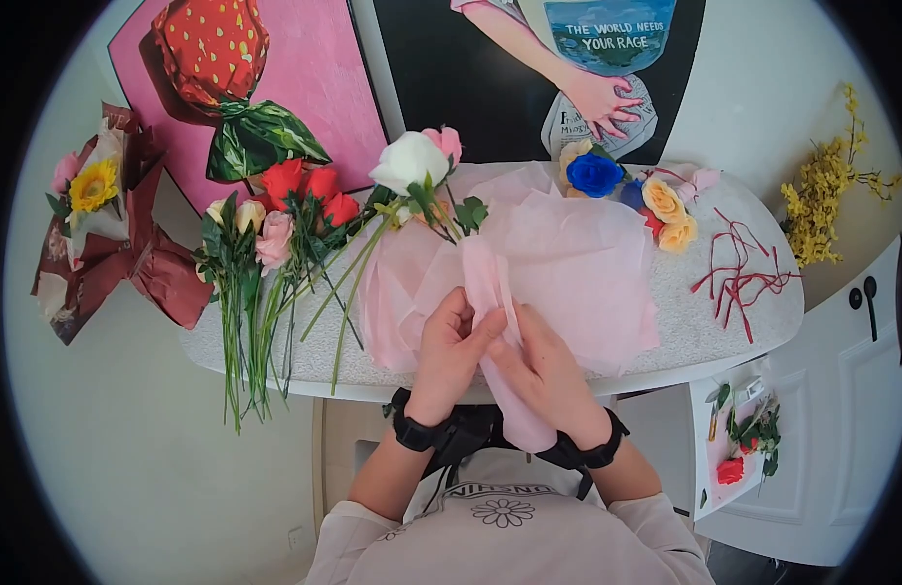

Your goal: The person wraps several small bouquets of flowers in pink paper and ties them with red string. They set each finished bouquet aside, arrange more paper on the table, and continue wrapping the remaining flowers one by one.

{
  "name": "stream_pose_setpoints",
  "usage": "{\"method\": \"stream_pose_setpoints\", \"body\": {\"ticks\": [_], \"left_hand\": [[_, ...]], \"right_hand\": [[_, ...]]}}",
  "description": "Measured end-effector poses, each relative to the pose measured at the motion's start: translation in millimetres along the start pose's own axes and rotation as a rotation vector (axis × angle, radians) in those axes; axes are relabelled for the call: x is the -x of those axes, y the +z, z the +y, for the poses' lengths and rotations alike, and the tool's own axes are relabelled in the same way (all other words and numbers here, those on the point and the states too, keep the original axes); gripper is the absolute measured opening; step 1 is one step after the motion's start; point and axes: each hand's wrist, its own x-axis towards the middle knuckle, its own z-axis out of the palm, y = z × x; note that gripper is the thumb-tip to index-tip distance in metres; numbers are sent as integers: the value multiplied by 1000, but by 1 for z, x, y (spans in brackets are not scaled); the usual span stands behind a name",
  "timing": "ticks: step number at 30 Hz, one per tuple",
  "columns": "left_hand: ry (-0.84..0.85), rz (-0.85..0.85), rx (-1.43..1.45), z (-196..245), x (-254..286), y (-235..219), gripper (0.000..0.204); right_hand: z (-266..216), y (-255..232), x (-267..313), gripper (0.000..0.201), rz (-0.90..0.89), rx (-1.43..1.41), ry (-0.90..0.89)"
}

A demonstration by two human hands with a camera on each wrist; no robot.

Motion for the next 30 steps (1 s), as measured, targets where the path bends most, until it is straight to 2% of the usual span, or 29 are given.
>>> {"method": "stream_pose_setpoints", "body": {"ticks": [2, 3, 6, 9, 11, 17, 21, 24, 27, 30], "left_hand": [[41, 7, -105, 2, 1, 1, 14], [61, 12, -157, 2, 1, 1, 13], [-40, -41, -275, 6, 4, -7, 33], [2, -63, -127, 12, 3, -5, 29], [-39, -113, -35, 17, 2, -5, 28], [13, -160, 46, 4, -9, 1, 28], [-11, -156, 33, 8, -11, 4, 42], [146, -246, -14, 9, -7, 11, 60], [113, -216, 28, 12, -7, 13, 71], [-6, -196, 152, 16, -9, 8, 66]], "right_hand": [[-11, -5, -6, 35, 4, 82, 88], [-10, -5, -7, 31, 26, 9, 110], [-3, -7, -10, 22, 80, -136, 150], [3, -14, -10, 18, 103, -142, 148], [9, -16, -10, 16, 106, -159, 151], [-4, -5, -11, 19, 189, -536, 145], [-8, -8, -12, 19, 210, -495, 96], [-9, -9, -10, 14, 235, -427, 83], [-6, -9, -9, 9, 248, -331, 81], [-3, -9, -9, 8, 275, -317, 40]]}}
